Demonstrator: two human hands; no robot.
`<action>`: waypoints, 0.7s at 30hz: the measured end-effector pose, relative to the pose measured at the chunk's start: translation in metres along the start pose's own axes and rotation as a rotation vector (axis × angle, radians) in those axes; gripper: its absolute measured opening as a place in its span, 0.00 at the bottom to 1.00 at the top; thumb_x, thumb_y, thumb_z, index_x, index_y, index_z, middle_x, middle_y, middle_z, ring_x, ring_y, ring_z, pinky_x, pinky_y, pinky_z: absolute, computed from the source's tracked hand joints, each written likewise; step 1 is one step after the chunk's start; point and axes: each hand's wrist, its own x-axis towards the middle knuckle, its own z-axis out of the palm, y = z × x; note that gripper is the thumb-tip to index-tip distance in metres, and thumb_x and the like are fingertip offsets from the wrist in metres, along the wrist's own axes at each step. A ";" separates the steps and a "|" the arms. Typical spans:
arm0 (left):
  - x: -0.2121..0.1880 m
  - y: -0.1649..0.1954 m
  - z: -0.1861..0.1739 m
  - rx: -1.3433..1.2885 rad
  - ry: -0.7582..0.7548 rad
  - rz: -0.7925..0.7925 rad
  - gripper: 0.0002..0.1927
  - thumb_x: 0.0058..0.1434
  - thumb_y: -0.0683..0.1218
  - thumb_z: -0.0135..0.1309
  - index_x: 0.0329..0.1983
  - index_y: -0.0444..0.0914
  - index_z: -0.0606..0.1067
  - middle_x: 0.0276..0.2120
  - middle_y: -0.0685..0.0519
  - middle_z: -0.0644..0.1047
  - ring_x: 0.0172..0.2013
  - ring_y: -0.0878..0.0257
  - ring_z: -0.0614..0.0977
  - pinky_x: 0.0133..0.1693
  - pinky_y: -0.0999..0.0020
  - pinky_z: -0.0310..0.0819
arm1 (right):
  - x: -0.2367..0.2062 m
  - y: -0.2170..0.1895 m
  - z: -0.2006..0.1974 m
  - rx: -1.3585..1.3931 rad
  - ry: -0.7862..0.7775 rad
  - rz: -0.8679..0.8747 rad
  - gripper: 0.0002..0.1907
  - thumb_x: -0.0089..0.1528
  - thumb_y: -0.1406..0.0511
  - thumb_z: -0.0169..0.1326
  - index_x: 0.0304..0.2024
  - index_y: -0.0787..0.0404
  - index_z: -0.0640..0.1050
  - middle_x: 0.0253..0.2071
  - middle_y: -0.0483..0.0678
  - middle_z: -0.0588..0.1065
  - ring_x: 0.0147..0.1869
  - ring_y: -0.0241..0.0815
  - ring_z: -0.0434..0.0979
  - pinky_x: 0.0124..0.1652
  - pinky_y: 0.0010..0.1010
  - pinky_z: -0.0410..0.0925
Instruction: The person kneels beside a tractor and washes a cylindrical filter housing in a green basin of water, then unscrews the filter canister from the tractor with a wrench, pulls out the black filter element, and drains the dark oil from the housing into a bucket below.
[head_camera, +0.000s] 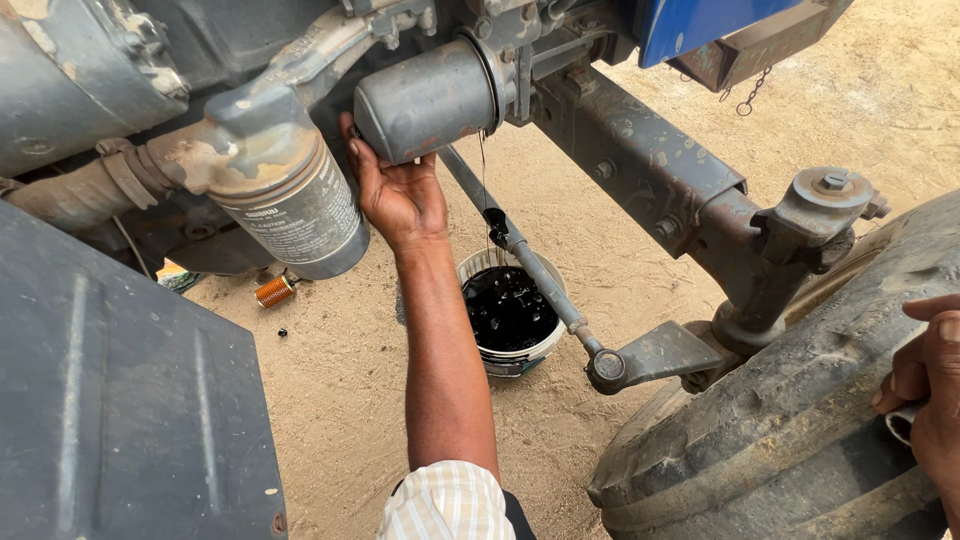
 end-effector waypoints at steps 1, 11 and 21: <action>0.002 0.000 -0.002 0.015 0.021 0.006 0.27 0.66 0.53 0.59 0.68 0.49 0.69 0.66 0.48 0.70 0.67 0.48 0.71 0.64 0.32 0.69 | -0.001 -0.002 0.000 -0.011 0.005 -0.015 0.25 0.79 0.55 0.31 0.64 0.70 0.65 0.21 0.55 0.61 0.16 0.49 0.63 0.24 0.48 0.69; 0.003 0.000 0.006 0.118 0.188 0.043 0.32 0.58 0.54 0.64 0.64 0.47 0.69 0.61 0.43 0.71 0.64 0.47 0.72 0.60 0.31 0.74 | -0.005 -0.017 -0.003 -0.049 0.019 -0.054 0.26 0.78 0.54 0.31 0.63 0.70 0.65 0.23 0.54 0.63 0.20 0.48 0.66 0.25 0.45 0.70; 0.009 0.001 0.000 0.055 0.158 -0.003 0.30 0.70 0.53 0.58 0.70 0.35 0.67 0.65 0.37 0.70 0.68 0.43 0.72 0.63 0.31 0.74 | -0.009 -0.016 -0.003 -0.078 0.028 -0.039 0.25 0.78 0.54 0.30 0.61 0.69 0.66 0.22 0.53 0.63 0.19 0.46 0.65 0.24 0.45 0.69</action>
